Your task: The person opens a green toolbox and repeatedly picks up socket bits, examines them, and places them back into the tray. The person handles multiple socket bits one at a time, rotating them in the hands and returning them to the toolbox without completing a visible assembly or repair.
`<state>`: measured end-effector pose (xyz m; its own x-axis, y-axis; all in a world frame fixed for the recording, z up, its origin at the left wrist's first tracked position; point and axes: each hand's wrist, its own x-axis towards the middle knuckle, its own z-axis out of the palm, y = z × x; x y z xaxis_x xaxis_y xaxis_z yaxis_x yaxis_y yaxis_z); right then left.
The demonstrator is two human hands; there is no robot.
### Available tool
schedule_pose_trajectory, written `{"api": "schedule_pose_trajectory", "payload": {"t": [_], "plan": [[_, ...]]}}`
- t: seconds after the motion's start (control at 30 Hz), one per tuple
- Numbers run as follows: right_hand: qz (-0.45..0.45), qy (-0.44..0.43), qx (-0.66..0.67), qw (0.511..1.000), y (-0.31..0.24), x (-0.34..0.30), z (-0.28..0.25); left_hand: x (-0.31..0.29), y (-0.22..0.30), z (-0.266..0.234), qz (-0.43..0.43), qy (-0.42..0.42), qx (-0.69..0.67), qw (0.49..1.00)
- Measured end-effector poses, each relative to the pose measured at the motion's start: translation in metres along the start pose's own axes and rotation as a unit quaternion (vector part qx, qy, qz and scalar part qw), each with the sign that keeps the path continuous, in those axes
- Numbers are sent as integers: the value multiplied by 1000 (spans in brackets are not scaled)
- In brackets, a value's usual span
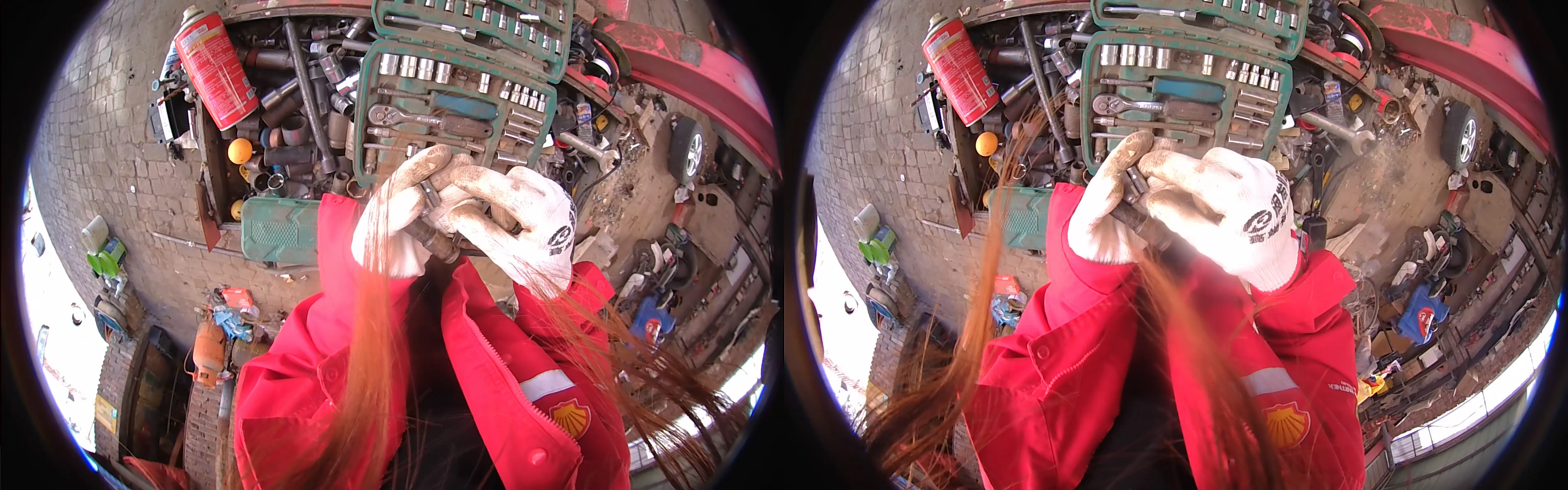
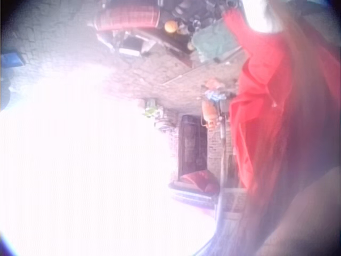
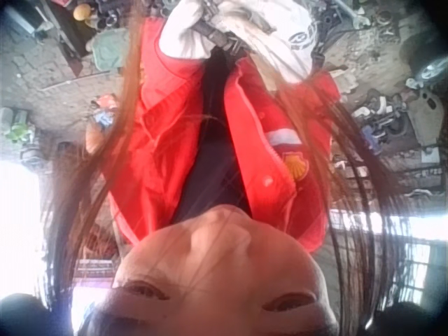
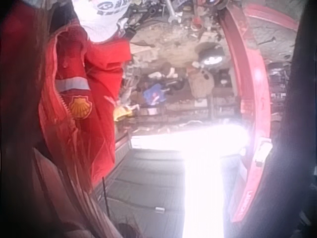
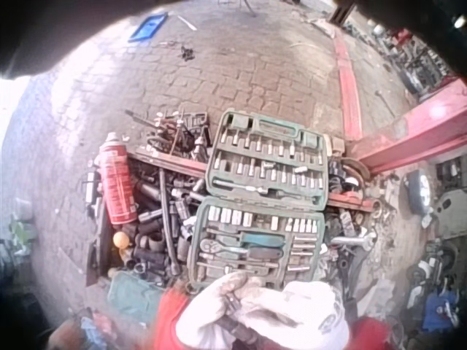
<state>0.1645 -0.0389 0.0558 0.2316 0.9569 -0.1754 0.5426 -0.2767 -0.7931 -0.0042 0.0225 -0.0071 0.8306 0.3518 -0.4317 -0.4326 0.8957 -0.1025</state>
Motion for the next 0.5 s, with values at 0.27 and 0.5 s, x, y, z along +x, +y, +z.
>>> {"api": "schedule_pose_trajectory", "payload": {"t": [0.27,0.5], "plan": [[-36,-58,-126,990,2,-5,2,1,-2,7,-16,82,108,991],[-44,-77,-158,983,8,-7,7,2,2,10,-40,127,203,970]]}}
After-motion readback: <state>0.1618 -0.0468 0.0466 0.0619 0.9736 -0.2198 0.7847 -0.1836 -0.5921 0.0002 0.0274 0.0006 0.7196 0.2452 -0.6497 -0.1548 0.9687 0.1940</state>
